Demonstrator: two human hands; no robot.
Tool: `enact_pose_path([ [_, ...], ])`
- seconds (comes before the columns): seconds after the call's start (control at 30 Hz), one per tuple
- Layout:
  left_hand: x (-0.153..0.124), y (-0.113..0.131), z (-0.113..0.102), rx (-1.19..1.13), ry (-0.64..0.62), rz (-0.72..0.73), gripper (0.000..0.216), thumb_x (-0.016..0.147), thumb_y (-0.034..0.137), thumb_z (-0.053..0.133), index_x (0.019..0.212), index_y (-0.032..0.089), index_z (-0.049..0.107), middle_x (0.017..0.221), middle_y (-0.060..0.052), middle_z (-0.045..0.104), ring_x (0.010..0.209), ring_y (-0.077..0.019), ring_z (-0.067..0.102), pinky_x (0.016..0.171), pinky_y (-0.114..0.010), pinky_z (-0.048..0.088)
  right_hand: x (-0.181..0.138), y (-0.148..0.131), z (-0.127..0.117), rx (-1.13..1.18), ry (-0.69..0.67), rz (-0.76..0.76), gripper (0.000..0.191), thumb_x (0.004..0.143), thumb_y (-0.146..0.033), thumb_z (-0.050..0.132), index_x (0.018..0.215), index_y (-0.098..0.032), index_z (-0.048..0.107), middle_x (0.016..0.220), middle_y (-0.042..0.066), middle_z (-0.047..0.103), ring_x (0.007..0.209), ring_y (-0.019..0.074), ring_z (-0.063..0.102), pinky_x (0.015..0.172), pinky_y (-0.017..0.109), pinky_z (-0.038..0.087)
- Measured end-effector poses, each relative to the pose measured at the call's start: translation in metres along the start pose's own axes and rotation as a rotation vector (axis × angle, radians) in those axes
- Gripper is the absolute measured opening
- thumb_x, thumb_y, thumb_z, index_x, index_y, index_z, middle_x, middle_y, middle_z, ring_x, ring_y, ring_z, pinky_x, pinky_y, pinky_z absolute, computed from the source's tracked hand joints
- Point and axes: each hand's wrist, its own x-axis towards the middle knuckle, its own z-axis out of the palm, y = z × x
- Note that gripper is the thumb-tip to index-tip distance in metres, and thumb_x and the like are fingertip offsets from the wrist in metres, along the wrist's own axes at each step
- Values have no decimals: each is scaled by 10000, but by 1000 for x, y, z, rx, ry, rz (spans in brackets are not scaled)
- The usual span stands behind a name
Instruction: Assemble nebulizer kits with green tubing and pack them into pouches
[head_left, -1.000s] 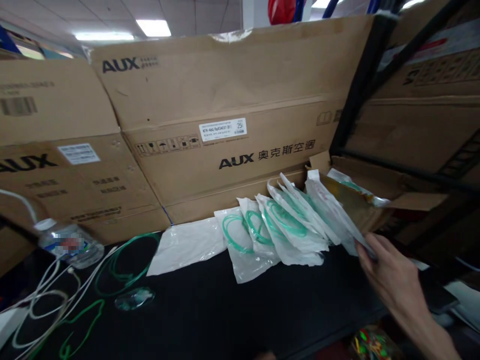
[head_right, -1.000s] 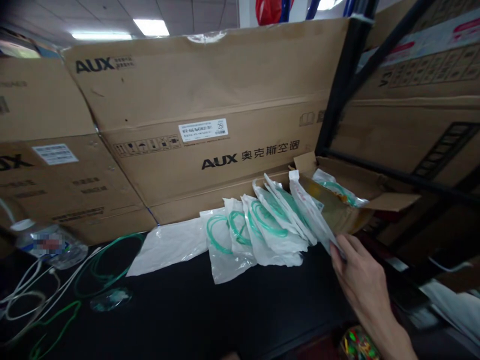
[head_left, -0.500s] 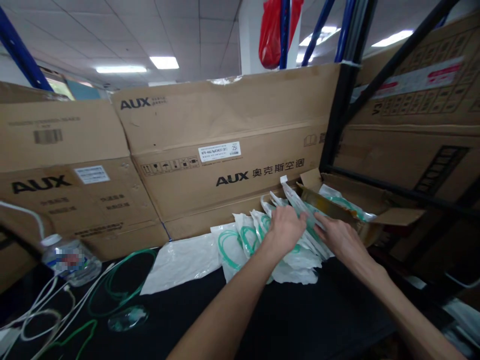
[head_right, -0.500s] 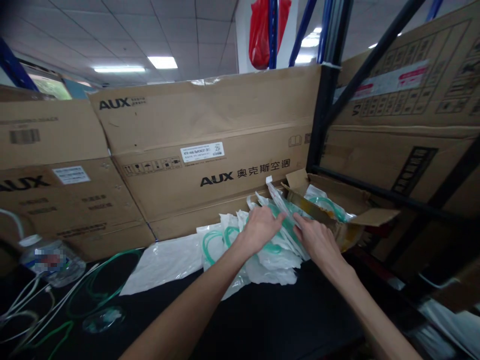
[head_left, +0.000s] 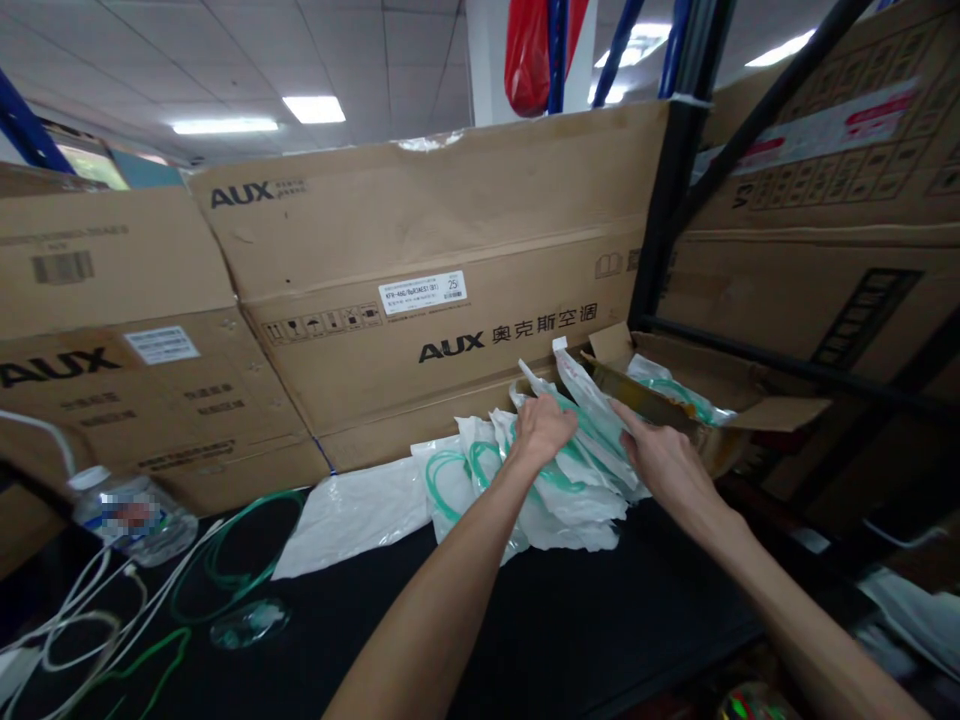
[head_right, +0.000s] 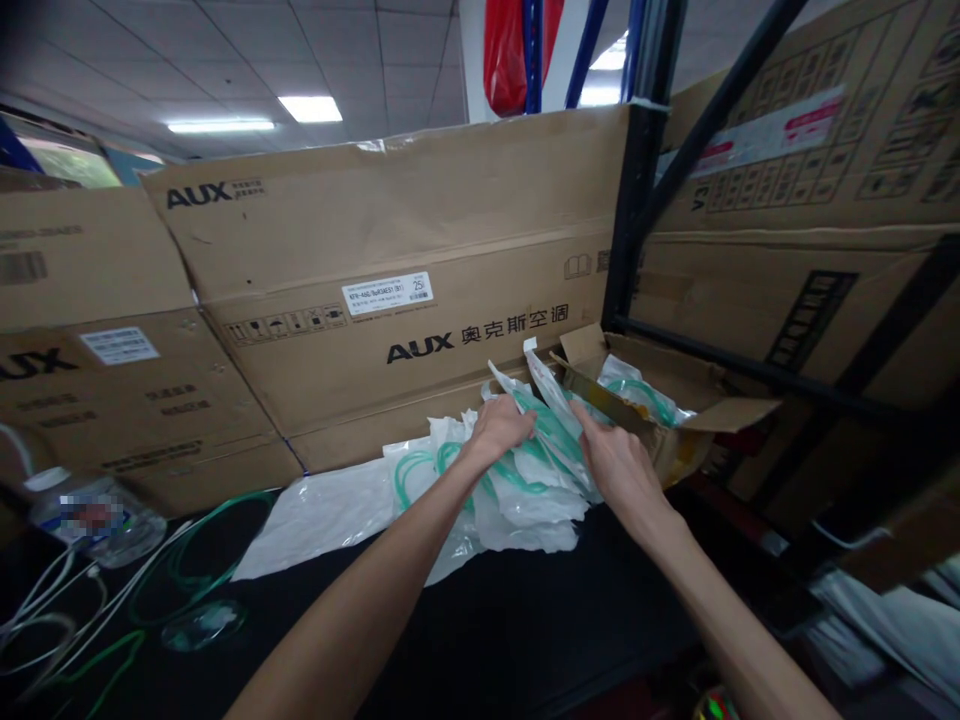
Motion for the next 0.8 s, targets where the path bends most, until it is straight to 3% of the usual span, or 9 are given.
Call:
enact_pose_path([
  [0.23, 13, 6, -1, -53, -102, 18, 318, 994, 345, 657, 1255, 164, 642, 1243, -94, 679, 1028, -238, 698, 870, -434, 605, 12, 4, 16, 118, -70, -104, 495, 976, -110, 430, 1431, -174, 614, 810, 124, 798, 819, 304, 795, 637, 302, 523],
  [0.37, 11, 3, -4, -48, -12, 1, 333, 995, 354, 653, 1271, 168, 635, 1267, -101, 670, 1056, -245, 691, 894, -453, 596, 8, 12, 15, 197, -75, -120, 437, 1013, -203, 452, 1406, -159, 636, 985, 122, 825, 990, 289, 789, 780, 295, 565],
  [0.47, 0, -6, -11, -41, 91, 12, 341, 995, 373, 651, 1269, 171, 639, 1289, -104, 664, 1092, -257, 680, 930, -474, 578, -1, 14, 7, 230, -62, -88, 490, 1039, -378, 470, 1460, -154, 582, 968, 94, 834, 962, 288, 797, 771, 308, 590],
  [0.57, -19, -18, -16, -49, 182, 36, 334, 1000, 429, 630, 1197, 163, 674, 1230, -98, 700, 1079, -251, 690, 961, -485, 555, -10, 13, -1, 230, -36, -48, 601, 1023, -494, 495, 1496, -126, 537, 993, 115, 836, 958, 310, 796, 788, 353, 606],
  [0.67, -52, -29, -17, -85, 280, 67, 397, 1009, 499, 579, 992, 140, 748, 1037, -123, 771, 1029, -266, 718, 963, -424, 519, -20, 11, -8, 206, -7, -20, 625, 1005, -542, 507, 1466, -126, 574, 1184, 170, 791, 1094, 364, 754, 882, 435, 599],
  [0.8, -115, -47, -9, -180, 410, 104, 477, 1049, 512, 461, 892, 190, 776, 844, -60, 796, 841, -216, 741, 811, -286, 499, -33, -1, -31, 135, 69, 33, 651, 965, -639, 455, 1356, -172, 683, 1290, 203, 737, 967, 483, 761, 715, 582, 605],
])
